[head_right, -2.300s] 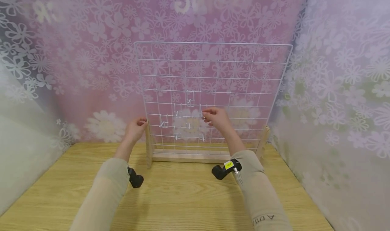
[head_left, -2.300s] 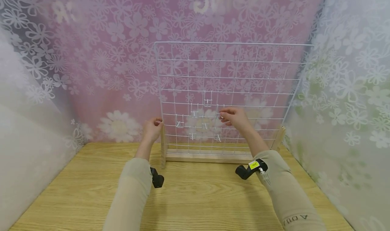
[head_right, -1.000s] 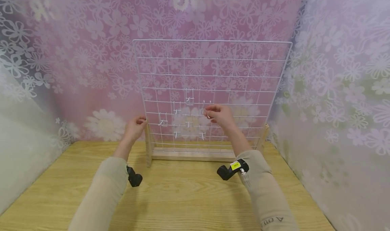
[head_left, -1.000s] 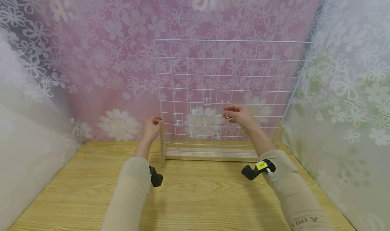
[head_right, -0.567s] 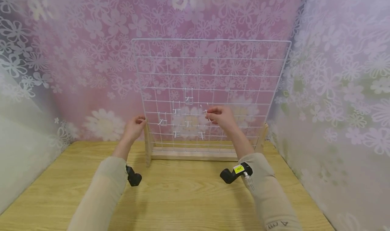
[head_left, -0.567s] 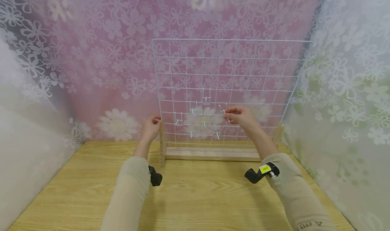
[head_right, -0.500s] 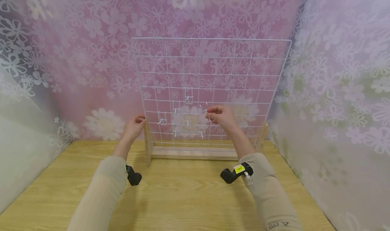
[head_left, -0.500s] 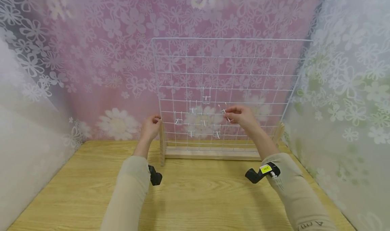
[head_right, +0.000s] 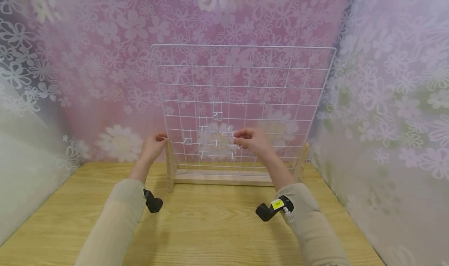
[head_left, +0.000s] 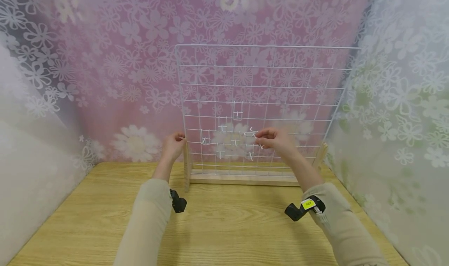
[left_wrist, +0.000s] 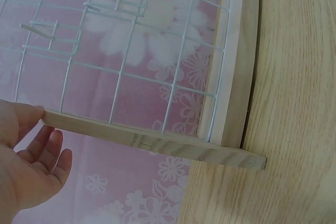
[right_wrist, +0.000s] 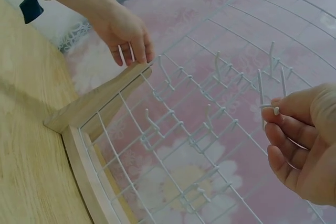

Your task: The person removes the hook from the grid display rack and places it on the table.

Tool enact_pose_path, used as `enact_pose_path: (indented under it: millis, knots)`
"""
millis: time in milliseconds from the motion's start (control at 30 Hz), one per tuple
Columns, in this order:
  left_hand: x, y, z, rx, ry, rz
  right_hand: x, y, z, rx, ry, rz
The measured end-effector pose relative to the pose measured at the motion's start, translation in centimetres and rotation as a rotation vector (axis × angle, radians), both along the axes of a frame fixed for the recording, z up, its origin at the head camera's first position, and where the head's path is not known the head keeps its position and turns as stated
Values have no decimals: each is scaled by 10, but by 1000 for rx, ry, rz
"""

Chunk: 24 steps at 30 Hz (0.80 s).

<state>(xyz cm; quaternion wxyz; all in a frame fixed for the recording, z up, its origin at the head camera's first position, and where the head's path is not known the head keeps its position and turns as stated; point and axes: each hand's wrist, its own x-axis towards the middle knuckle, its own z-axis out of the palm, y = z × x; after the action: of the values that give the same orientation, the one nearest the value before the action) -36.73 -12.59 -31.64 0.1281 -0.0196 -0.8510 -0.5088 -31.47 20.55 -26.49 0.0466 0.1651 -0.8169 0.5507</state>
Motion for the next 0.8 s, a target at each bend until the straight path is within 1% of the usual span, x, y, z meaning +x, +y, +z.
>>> enact_pose_path:
  millis: [167, 367, 500, 700, 800]
  knots:
    - [0, 0, 2, 15, -14, 13, 4, -7, -8, 25, -11, 40]
    - [0, 0, 2, 55, -29, 9, 12, -16, -16, 27, -14, 114]
    - [-2, 0, 2, 86, -30, 2, 19, -23, -22, 54, -28, 139]
    - [-3, 0, 1, 154, -51, -8, 29, -31, -34, 97, -42, 193]
    - [-3, 0, 1, 168, -59, -7, 32, -35, -42, 114, -57, 221]
